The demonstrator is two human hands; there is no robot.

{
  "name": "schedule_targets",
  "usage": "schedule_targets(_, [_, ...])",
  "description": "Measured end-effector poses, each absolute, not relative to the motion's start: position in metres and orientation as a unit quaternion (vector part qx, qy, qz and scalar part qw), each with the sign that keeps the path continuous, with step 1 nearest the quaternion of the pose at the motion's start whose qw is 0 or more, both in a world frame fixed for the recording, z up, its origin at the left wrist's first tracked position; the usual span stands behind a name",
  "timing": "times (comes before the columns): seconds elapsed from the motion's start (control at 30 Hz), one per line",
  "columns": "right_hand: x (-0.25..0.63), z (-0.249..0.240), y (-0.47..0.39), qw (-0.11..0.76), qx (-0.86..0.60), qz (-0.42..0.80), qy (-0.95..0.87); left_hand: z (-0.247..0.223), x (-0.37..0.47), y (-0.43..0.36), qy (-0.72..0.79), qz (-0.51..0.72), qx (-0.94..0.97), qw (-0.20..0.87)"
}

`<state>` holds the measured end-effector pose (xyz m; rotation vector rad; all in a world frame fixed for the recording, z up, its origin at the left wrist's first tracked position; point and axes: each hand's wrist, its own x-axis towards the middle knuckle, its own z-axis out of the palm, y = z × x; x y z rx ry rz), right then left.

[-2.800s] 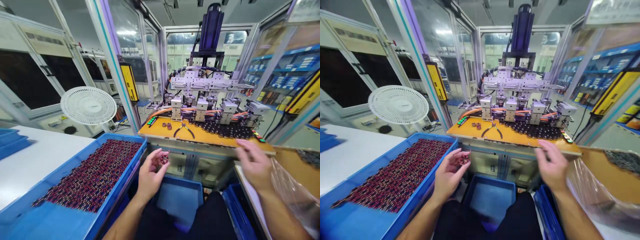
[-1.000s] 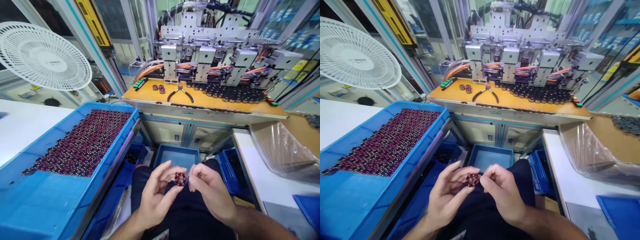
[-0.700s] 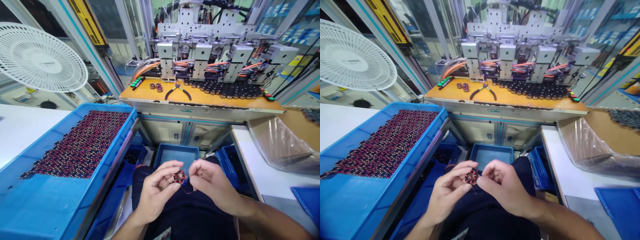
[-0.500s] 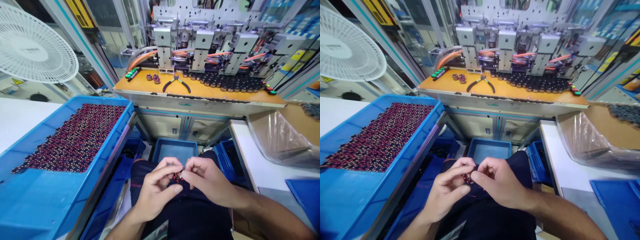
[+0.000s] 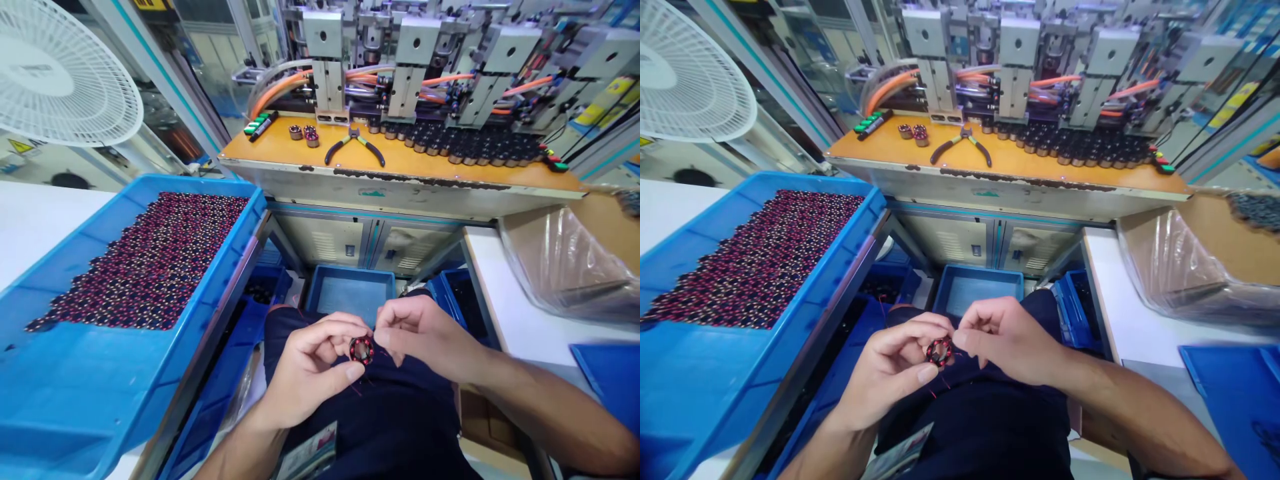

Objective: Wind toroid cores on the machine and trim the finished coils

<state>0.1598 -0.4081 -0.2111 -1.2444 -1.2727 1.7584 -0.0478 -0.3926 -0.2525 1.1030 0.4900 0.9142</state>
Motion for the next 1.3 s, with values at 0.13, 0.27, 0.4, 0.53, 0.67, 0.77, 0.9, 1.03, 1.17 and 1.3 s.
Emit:
schedule_targets(0.13, [0.175, -0.208, -0.402, 0.305, -0.493, 0.608, -0.542, -0.253, -0.053, -0.392, 0.203, 0.383, 0.497, 0.752])
schedule_targets(0.27, [0.173, -0.196, -0.391, 0.313, -0.395, 0.527, -0.684, -0.25, -0.05, -0.392, 0.185, 0.341, 0.5, 0.774])
schedule_targets(0.4, [0.158, -0.191, -0.384, 0.312, -0.309, 0.511, -0.739, -0.248, -0.046, -0.395, 0.194, 0.293, 0.486, 0.8])
schedule_targets(0.53, [0.151, -0.196, -0.387, 0.337, -0.346, 0.486, -0.729, -0.249, -0.048, -0.398, 0.209, 0.305, 0.486, 0.792])
schedule_targets(0.67, [0.154, -0.197, -0.398, 0.357, -0.447, 0.477, -0.667, -0.251, -0.049, -0.398, 0.219, 0.358, 0.474, 0.774])
schedule_targets(0.77, [0.158, -0.192, -0.407, 0.34, -0.49, 0.496, -0.631, -0.25, -0.048, -0.397, 0.219, 0.394, 0.481, 0.752])
schedule_targets(0.9, [0.159, -0.182, -0.412, 0.277, -0.515, 0.573, -0.574, -0.249, -0.045, -0.397, 0.213, 0.411, 0.508, 0.727])
schedule_targets(1.03, [0.158, -0.177, -0.411, 0.23, -0.523, 0.585, -0.576, -0.251, -0.044, -0.397, 0.219, 0.407, 0.522, 0.716])
schedule_targets(1.17, [0.158, -0.177, -0.413, 0.209, -0.515, 0.561, -0.613, -0.252, -0.045, -0.398, 0.217, 0.404, 0.513, 0.726])
schedule_targets(1.3, [0.157, -0.179, -0.418, 0.228, -0.506, 0.54, -0.632, -0.253, -0.044, -0.398, 0.2, 0.397, 0.482, 0.755])
